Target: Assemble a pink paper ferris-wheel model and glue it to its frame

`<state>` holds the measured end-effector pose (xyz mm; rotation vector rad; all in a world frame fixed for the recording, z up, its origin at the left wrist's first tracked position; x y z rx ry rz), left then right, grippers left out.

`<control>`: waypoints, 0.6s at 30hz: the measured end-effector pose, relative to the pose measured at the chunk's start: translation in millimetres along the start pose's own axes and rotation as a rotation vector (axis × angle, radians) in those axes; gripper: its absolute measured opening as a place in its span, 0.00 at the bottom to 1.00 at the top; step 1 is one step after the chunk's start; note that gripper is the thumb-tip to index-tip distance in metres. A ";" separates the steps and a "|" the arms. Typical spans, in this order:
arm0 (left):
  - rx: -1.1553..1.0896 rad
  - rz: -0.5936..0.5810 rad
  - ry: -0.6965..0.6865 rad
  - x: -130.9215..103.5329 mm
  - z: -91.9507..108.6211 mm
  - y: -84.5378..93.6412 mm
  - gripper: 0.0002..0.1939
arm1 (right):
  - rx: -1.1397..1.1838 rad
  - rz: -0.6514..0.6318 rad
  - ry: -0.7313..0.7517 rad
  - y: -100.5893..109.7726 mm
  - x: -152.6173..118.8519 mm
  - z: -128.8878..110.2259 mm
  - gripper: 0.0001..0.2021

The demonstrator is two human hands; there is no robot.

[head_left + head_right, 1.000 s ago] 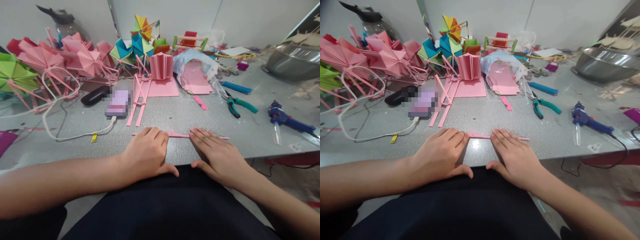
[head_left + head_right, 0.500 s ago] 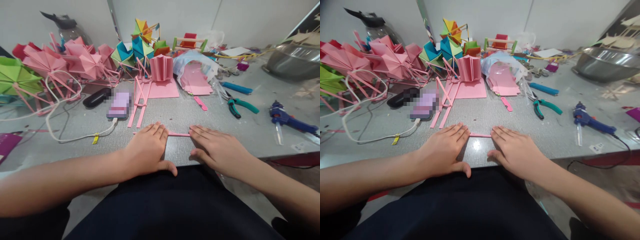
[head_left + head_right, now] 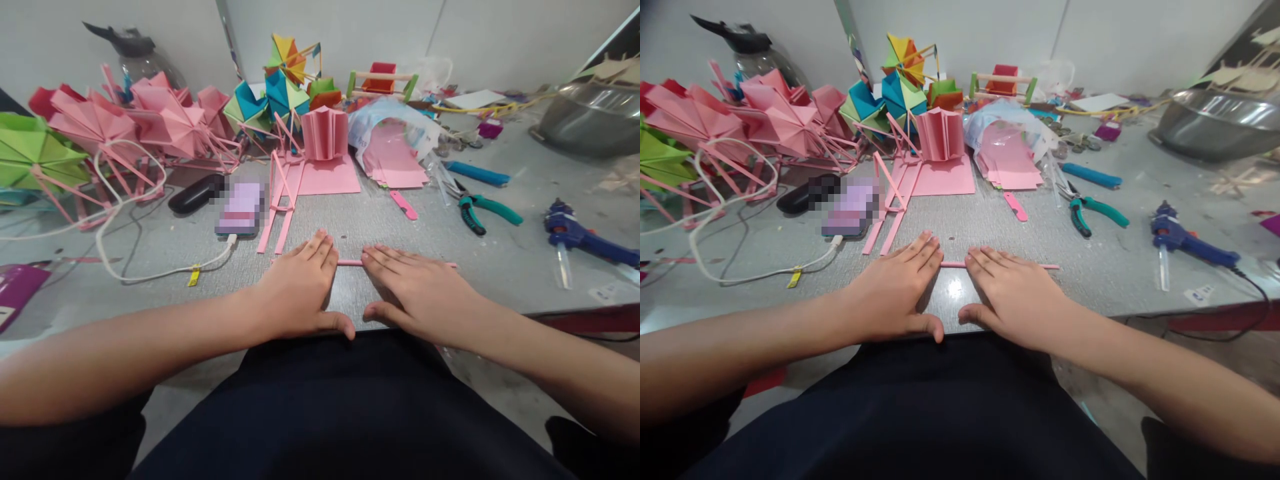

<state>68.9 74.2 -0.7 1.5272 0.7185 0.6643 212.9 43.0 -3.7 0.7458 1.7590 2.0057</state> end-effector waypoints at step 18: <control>-0.073 -0.033 0.050 22.3 -17.6 -3.8 0.67 | -0.049 -0.079 0.003 -8.0 18.4 35.4 0.30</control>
Point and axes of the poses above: each hand's wrist, its own x-axis towards the middle knuckle, its own y-axis out of the back of the hand, z = x × y, the point moved 8 cm from there along x, towards the middle knuckle, and after that the axes turned 15 degrees about y, right-handed, at the moved point
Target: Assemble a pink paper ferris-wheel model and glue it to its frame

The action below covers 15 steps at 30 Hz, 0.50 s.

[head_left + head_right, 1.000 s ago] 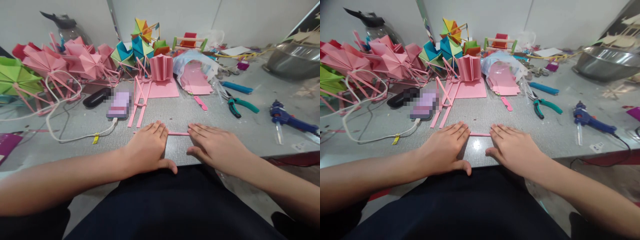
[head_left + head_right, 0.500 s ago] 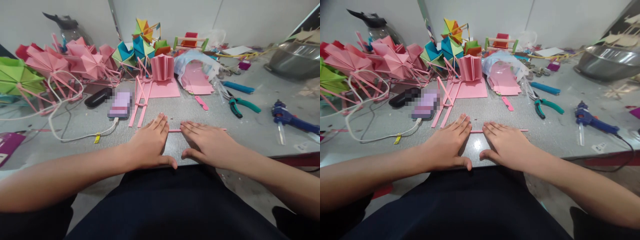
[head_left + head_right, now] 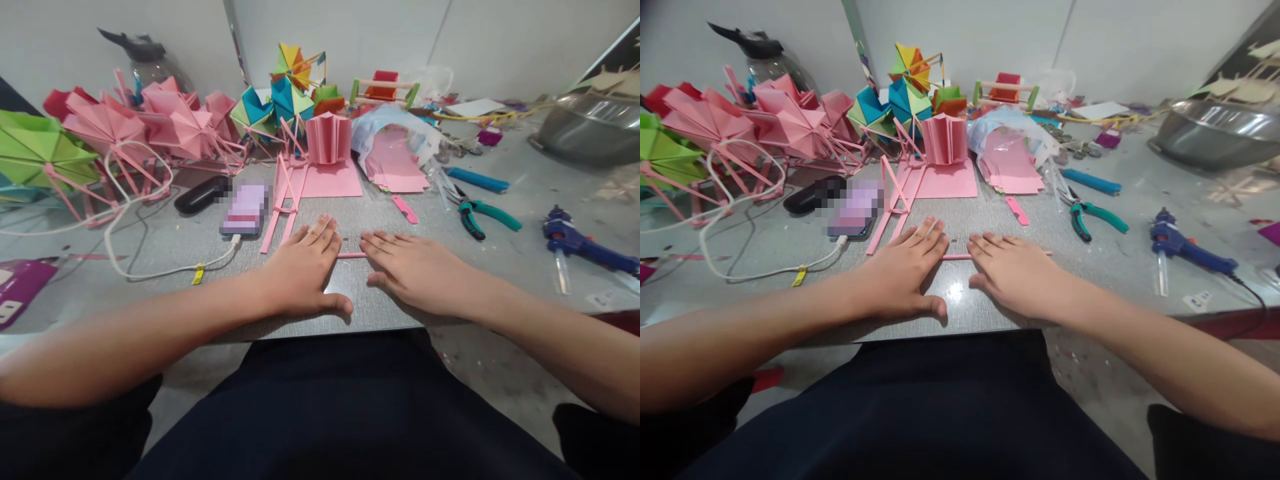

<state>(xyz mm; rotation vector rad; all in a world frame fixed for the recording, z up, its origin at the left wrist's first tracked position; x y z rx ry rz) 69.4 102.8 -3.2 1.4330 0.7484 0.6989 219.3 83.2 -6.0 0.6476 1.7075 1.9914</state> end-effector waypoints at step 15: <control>-0.329 0.134 0.203 5.3 -31.8 28.3 0.25 | 0.027 0.021 -0.134 30.6 38.6 41.8 0.10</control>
Point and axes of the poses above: each hand's wrist, its own x-axis towards the middle knuckle, its own y-axis out of the back of the hand, z = x × y, the point moved 8 cm from there along x, towards the middle knuckle, and after that the axes turned 15 degrees about y, right-handed, at the moved point
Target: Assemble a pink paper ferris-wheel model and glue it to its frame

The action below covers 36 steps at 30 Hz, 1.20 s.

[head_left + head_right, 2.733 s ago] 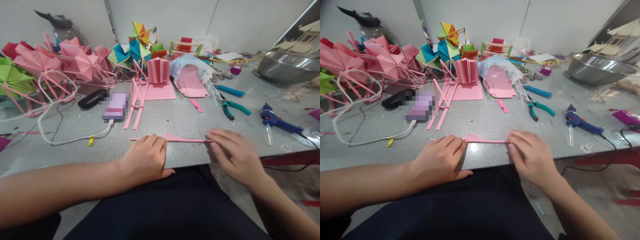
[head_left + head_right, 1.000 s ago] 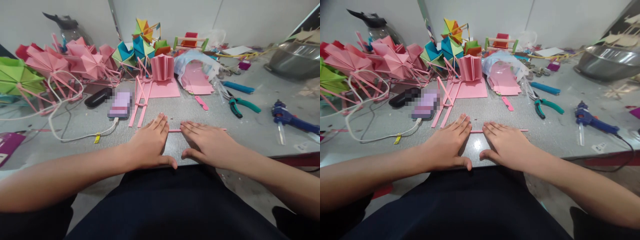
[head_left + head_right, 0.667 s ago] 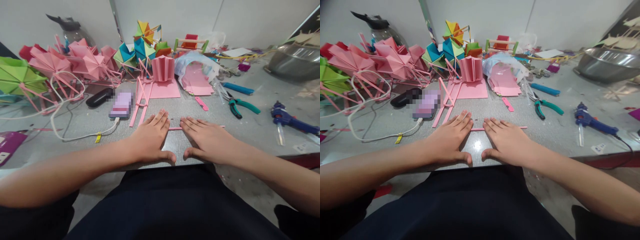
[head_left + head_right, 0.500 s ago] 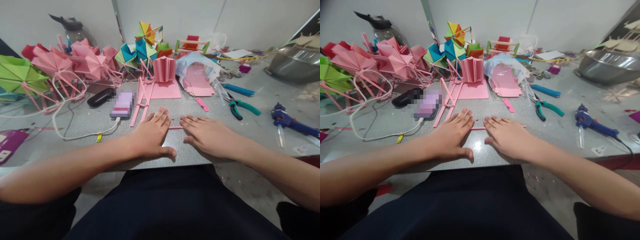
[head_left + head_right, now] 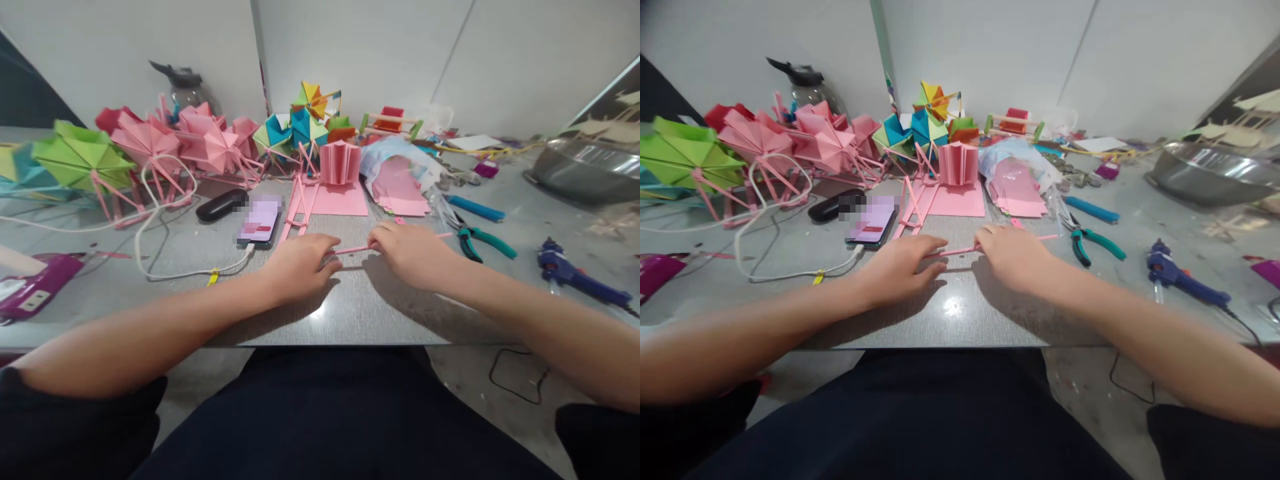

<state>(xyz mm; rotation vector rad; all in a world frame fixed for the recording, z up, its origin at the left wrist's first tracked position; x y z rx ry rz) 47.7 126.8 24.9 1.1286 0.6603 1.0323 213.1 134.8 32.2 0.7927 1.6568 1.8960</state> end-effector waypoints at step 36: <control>-1.281 -0.488 0.219 -12.7 -8.9 -26.5 0.26 | 1.453 0.596 0.165 -10.7 16.7 -27.5 0.24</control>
Point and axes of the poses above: each hand's wrist, its own x-axis towards the middle knuckle, its own y-axis out of the back of the hand, z = x × y, the point moved 8 cm from there along x, towards the middle knuckle, and after that the axes turned 15 degrees about y, right-handed, at the moved point
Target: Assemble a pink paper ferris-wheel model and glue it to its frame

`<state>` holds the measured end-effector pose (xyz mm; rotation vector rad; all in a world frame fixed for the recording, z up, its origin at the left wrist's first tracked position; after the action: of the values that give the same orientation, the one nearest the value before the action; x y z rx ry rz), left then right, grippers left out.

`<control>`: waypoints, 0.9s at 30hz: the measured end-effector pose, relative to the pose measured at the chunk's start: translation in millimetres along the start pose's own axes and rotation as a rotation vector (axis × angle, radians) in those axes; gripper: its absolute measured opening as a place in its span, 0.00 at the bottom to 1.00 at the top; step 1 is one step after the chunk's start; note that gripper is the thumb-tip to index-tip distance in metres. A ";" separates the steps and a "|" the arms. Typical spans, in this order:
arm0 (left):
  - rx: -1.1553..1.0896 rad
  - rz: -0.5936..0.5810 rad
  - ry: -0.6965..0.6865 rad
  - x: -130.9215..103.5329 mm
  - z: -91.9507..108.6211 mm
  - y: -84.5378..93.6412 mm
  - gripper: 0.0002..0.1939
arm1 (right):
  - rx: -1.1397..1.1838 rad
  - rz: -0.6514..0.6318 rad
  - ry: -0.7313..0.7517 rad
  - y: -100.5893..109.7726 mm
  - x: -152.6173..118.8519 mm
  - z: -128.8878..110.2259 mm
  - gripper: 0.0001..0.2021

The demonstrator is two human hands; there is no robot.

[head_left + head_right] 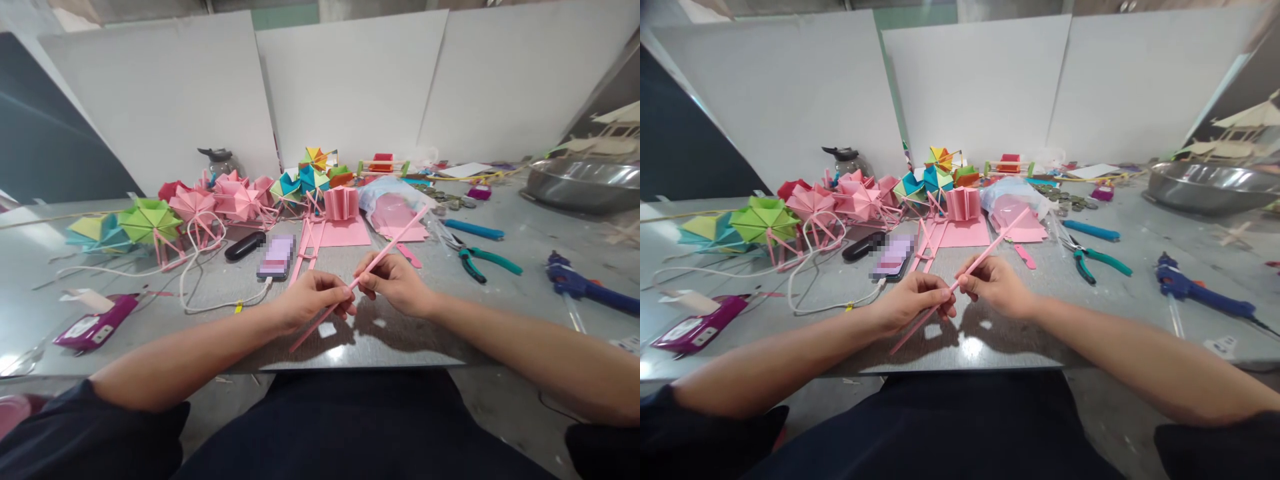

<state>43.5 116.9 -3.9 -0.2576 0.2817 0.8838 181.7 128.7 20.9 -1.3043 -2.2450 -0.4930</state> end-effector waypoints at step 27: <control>-0.009 0.175 -0.065 -3.7 8.9 12.8 0.15 | -0.051 0.043 0.039 3.2 -5.5 -4.8 0.21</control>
<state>32.4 124.9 4.4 -0.2141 0.2423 1.0641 187.9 123.8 21.8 -1.3544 -2.1811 -0.5589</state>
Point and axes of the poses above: each hand's wrist, its own x-axis towards the middle knuckle, its own y-axis out of the back of the hand, z = x × y, the point moved 8 cm from there along x, towards the middle knuckle, and after that the axes turned 15 degrees about y, right-handed, at the moved point
